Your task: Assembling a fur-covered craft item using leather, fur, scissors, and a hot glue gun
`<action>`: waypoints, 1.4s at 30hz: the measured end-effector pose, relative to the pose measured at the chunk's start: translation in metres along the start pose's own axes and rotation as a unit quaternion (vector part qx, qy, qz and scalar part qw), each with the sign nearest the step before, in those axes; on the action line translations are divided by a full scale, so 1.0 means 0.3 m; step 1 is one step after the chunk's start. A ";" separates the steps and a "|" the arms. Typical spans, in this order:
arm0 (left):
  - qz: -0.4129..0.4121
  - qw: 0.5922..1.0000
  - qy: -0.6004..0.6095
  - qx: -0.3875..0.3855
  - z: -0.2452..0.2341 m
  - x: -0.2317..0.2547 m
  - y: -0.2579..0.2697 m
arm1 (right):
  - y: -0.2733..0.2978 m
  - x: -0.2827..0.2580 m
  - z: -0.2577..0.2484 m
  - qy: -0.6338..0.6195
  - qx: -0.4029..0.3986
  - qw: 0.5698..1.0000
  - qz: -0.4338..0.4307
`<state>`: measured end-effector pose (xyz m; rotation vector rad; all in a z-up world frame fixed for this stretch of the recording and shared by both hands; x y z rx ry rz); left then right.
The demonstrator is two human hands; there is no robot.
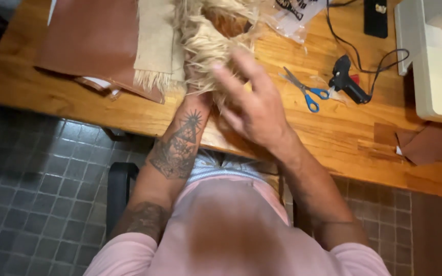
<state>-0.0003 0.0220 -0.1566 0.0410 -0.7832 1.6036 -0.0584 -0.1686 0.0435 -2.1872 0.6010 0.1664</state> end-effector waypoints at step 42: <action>-0.004 0.994 0.096 -0.048 0.012 -0.009 0.047 | 0.051 0.031 0.002 0.024 0.120 0.991 0.060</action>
Point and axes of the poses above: each hand's wrist, its own y-axis away from the middle knuckle, its own z-axis out of the palm, x = y × z, the point moved 5 cm from there along -y, towards the middle knuckle, and after that the axes turned 5 degrees about -x, right-handed, at the moved point
